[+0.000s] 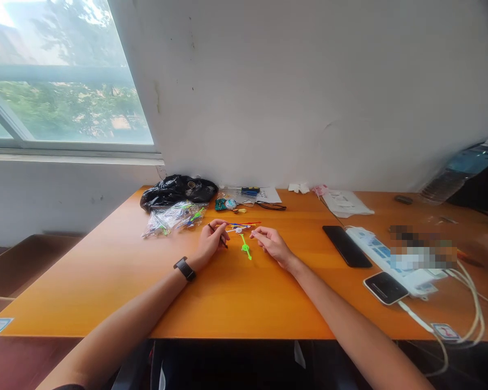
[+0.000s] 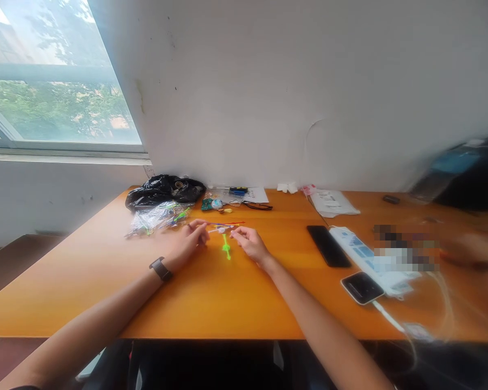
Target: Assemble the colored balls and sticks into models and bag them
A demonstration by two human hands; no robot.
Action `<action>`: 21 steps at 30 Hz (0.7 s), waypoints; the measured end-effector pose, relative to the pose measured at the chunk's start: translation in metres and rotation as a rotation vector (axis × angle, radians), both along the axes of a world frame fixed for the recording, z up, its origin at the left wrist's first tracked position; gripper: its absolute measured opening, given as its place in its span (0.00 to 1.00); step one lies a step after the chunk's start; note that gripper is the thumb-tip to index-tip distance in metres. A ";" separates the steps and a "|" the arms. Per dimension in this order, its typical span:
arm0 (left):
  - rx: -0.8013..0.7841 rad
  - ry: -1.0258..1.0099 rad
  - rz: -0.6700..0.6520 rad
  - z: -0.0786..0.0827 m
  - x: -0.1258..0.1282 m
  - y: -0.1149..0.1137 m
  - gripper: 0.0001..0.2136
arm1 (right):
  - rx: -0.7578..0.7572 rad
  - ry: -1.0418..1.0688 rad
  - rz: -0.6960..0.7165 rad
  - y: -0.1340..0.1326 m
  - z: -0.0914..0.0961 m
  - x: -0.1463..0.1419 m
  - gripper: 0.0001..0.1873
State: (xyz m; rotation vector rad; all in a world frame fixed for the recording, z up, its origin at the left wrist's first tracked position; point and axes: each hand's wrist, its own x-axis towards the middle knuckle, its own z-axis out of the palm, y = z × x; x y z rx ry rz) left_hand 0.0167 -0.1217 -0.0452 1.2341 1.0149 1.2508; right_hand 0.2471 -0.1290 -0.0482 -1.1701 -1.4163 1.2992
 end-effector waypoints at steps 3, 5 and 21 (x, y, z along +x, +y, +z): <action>0.023 0.181 -0.051 0.004 0.002 -0.010 0.21 | 0.043 -0.048 -0.011 0.000 0.000 -0.001 0.26; 0.040 0.250 -0.053 0.005 0.003 -0.013 0.24 | 0.070 -0.071 -0.016 0.001 -0.001 -0.001 0.25; 0.262 0.479 0.026 -0.003 0.000 -0.005 0.27 | 0.167 -0.095 -0.028 0.004 -0.008 -0.002 0.21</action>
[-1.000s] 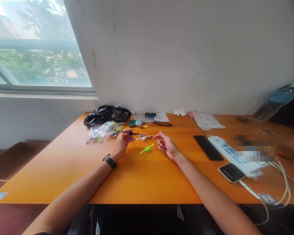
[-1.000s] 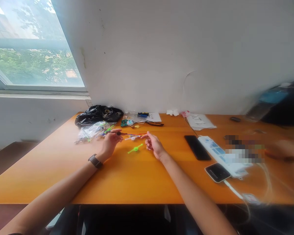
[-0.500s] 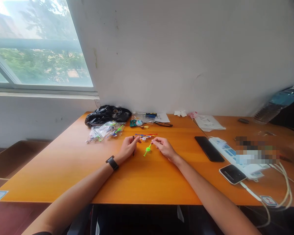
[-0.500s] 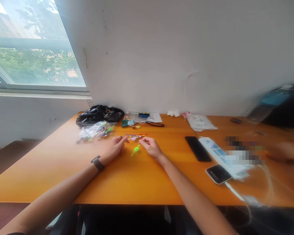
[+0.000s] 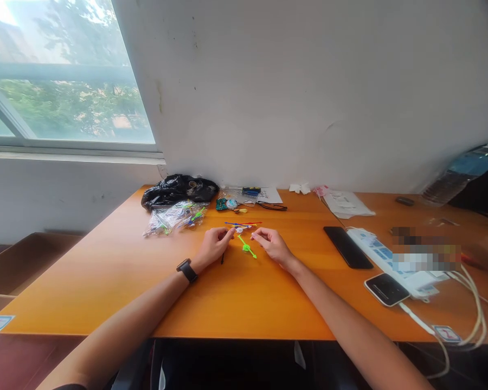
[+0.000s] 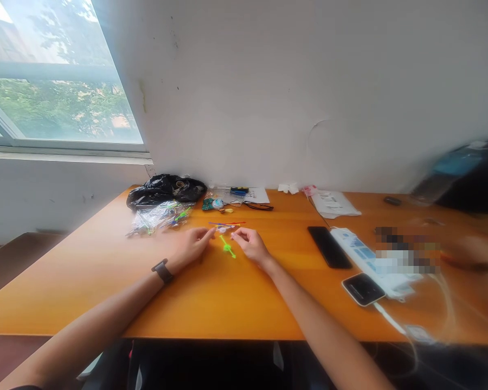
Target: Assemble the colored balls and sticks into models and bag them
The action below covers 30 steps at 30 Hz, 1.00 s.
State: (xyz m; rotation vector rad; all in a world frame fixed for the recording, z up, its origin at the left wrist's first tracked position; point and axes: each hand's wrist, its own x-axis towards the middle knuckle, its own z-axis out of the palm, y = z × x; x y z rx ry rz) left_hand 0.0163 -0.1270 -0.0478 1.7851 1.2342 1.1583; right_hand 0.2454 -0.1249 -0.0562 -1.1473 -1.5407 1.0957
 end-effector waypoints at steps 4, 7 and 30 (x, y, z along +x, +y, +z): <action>0.076 -0.012 -0.029 -0.011 0.001 0.006 0.20 | 0.028 -0.011 0.010 0.001 -0.004 0.001 0.21; 0.106 -0.033 -0.060 -0.016 0.002 0.008 0.17 | 0.038 -0.038 0.021 0.002 -0.007 0.002 0.21; 0.381 0.321 -0.144 -0.012 -0.020 0.020 0.22 | 0.341 -0.573 0.115 -0.006 -0.013 0.007 0.06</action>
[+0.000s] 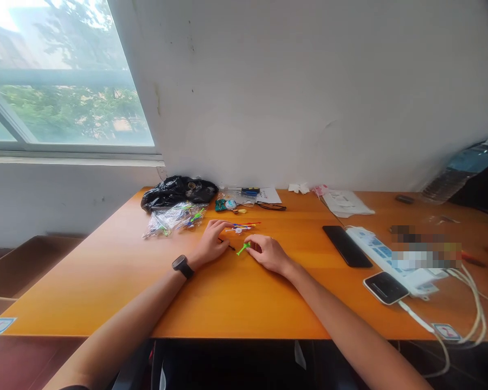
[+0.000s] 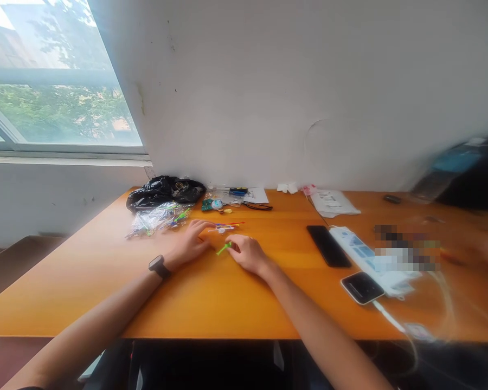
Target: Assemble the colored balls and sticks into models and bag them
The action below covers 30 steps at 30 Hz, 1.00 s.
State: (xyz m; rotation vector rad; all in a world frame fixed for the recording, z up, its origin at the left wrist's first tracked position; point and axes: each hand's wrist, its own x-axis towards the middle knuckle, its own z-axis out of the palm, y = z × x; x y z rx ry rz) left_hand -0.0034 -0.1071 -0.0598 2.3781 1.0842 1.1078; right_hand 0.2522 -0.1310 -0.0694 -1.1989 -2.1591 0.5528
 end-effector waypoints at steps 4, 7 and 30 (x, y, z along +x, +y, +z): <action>0.018 0.016 0.087 -0.006 -0.004 0.007 0.16 | -0.014 -0.039 -0.042 0.001 0.000 0.001 0.03; -0.008 0.009 0.125 -0.004 -0.006 0.007 0.13 | 0.004 -0.029 -0.027 -0.001 0.002 0.000 0.03; -0.042 -0.007 0.057 -0.027 -0.012 0.025 0.24 | 0.029 -0.050 -0.144 0.004 -0.001 0.001 0.07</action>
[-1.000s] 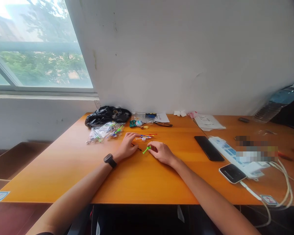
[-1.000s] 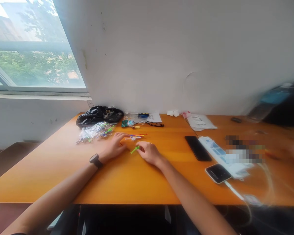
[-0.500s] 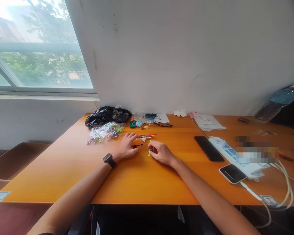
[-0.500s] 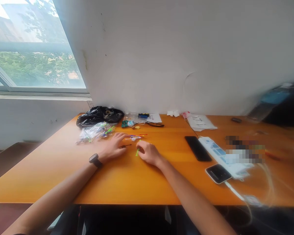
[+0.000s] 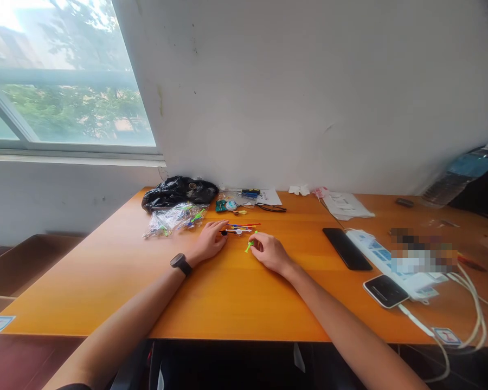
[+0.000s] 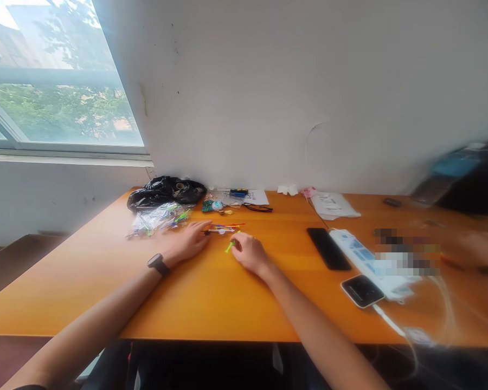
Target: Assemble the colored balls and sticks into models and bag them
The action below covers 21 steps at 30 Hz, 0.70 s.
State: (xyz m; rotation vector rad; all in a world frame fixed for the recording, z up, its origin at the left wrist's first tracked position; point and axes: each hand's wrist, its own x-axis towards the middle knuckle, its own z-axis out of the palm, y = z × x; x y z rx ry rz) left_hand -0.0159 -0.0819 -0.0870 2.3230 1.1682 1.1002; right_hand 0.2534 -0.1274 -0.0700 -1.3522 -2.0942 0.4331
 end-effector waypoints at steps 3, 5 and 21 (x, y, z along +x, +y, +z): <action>0.002 0.075 0.012 0.000 0.001 -0.001 0.24 | 0.004 0.012 -0.024 0.002 -0.001 0.001 0.10; 0.010 0.149 0.018 0.002 0.002 -0.003 0.24 | 0.007 0.014 -0.018 0.003 -0.002 0.001 0.15; 0.023 0.260 0.021 0.006 0.002 -0.006 0.24 | -0.056 -0.119 0.033 -0.003 0.007 0.001 0.30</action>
